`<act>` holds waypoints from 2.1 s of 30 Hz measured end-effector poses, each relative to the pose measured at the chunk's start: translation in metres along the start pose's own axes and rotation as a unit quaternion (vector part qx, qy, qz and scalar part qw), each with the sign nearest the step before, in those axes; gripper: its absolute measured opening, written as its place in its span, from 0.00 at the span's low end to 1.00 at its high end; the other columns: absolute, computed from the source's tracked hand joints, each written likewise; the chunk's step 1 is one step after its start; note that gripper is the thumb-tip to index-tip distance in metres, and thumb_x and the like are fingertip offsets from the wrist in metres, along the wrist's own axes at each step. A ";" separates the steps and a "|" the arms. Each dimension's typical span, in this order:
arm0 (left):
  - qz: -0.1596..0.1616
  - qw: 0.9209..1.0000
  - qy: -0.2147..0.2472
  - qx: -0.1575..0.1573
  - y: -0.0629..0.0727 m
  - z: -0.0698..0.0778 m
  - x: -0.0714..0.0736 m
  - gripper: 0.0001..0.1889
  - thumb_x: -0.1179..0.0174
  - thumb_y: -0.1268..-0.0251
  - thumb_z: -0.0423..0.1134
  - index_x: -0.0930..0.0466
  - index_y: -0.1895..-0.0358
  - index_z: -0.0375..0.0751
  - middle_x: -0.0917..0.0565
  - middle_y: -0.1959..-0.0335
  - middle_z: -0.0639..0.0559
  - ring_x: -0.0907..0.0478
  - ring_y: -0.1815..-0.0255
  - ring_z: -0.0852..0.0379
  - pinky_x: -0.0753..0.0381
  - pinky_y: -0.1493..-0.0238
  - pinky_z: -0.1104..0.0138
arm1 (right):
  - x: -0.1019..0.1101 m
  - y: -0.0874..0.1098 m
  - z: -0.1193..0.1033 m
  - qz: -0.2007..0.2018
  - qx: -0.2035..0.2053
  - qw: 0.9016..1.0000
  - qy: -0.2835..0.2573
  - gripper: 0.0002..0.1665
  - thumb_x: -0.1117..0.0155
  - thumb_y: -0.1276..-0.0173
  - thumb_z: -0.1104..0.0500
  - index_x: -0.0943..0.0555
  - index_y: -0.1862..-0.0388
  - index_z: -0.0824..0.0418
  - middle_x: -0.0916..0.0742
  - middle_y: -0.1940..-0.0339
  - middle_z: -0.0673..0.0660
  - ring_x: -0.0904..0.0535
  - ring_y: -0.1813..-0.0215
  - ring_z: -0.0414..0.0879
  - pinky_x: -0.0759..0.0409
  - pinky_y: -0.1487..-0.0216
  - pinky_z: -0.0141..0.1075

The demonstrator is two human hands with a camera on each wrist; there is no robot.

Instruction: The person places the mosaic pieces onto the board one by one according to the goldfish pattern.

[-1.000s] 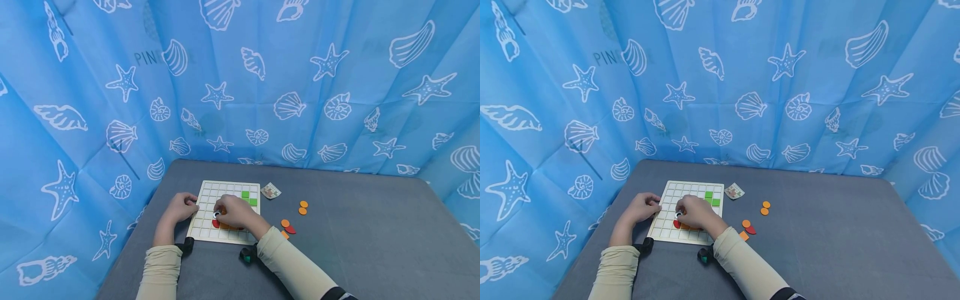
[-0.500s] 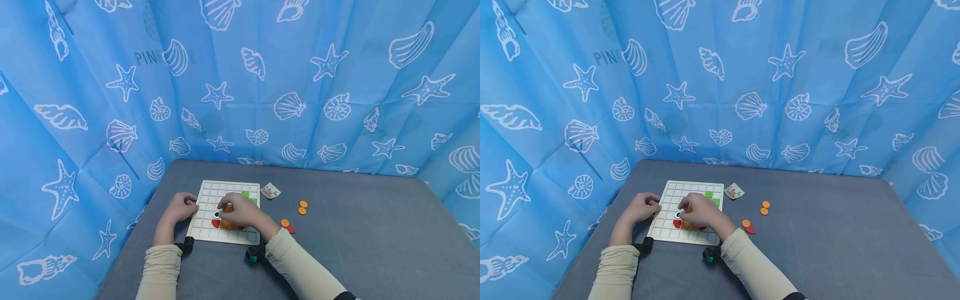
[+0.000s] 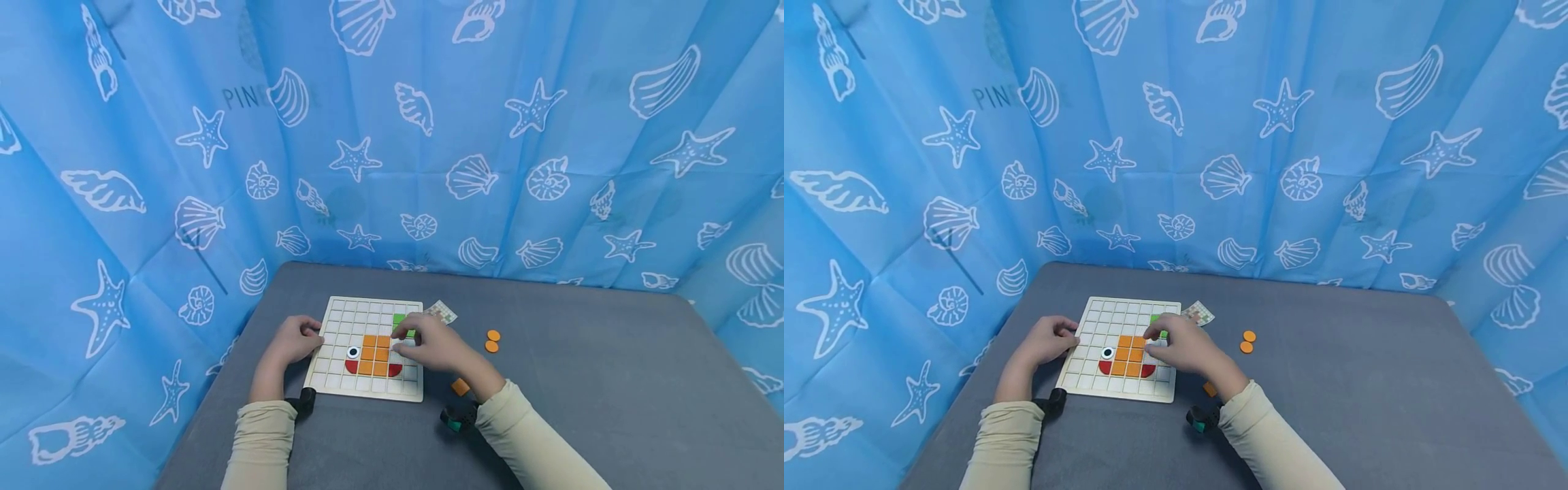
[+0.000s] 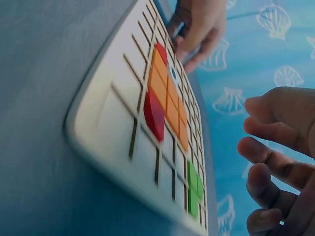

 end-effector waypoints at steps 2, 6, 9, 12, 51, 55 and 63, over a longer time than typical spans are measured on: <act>0.002 1.000 -0.004 0.001 -0.001 0.000 0.000 0.18 0.34 0.33 0.34 0.18 0.42 0.30 0.16 0.65 0.43 0.19 0.71 0.54 0.21 0.69 0.64 | 0.006 0.008 0.007 0.007 -0.010 1.000 0.003 0.11 0.29 0.26 0.57 0.10 0.49 0.59 0.12 0.55 0.53 0.24 0.71 0.42 0.23 0.68 0.34; 0.002 1.000 -0.003 0.000 0.000 0.000 0.000 0.18 0.34 0.33 0.34 0.18 0.42 0.29 0.16 0.65 0.43 0.19 0.71 0.54 0.21 0.69 0.64 | 0.014 0.024 0.021 0.009 -0.035 0.999 -0.007 0.12 0.28 0.26 0.57 0.10 0.49 0.60 0.12 0.51 0.56 0.25 0.75 0.40 0.25 0.73 0.34; 0.001 1.000 0.000 0.000 0.000 0.000 0.000 0.18 0.34 0.33 0.34 0.18 0.42 0.29 0.16 0.65 0.43 0.19 0.71 0.54 0.22 0.69 0.65 | 0.016 0.037 0.030 -0.001 -0.043 0.999 -0.016 0.12 0.28 0.26 0.57 0.11 0.48 0.60 0.11 0.51 0.58 0.27 0.77 0.38 0.26 0.74 0.33; 0.000 1.000 -0.001 -0.001 0.001 0.000 0.000 0.18 0.34 0.33 0.34 0.18 0.42 0.29 0.16 0.65 0.43 0.19 0.71 0.54 0.22 0.70 0.65 | 0.016 0.049 0.037 -0.019 -0.037 0.999 -0.015 0.12 0.28 0.27 0.59 0.11 0.48 0.61 0.12 0.54 0.58 0.27 0.74 0.38 0.25 0.72 0.33; 0.001 1.000 -0.001 -0.001 0.000 -0.001 -0.001 0.18 0.33 0.32 0.34 0.17 0.42 0.30 0.15 0.64 0.43 0.19 0.70 0.53 0.22 0.68 0.63 | 0.029 0.102 0.063 -0.097 -0.022 0.994 -0.037 0.17 0.26 0.34 0.67 0.10 0.47 0.59 0.16 0.56 0.51 0.26 0.65 0.38 0.24 0.65 0.31; 0.003 1.000 0.000 -0.002 0.000 -0.001 -0.001 0.18 0.33 0.32 0.34 0.17 0.42 0.29 0.15 0.64 0.43 0.19 0.69 0.53 0.23 0.68 0.63 | 0.028 0.100 0.062 -0.094 -0.023 0.995 -0.032 0.16 0.26 0.34 0.66 0.10 0.47 0.58 0.16 0.56 0.51 0.25 0.64 0.38 0.24 0.65 0.31; 0.005 1.000 0.004 -0.002 0.000 0.000 -0.002 0.18 0.33 0.32 0.34 0.18 0.41 0.29 0.15 0.64 0.42 0.19 0.70 0.53 0.23 0.69 0.63 | 0.023 0.090 0.058 -0.081 -0.023 0.996 -0.019 0.16 0.28 0.33 0.67 0.10 0.46 0.58 0.17 0.59 0.51 0.25 0.65 0.40 0.24 0.66 0.31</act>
Point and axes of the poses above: each hand's wrist, its own y-axis away from the middle knuckle, its own x-axis out of the back of the hand, z = x × y, the point moved 3 cm from there along -y, towards the middle knuckle
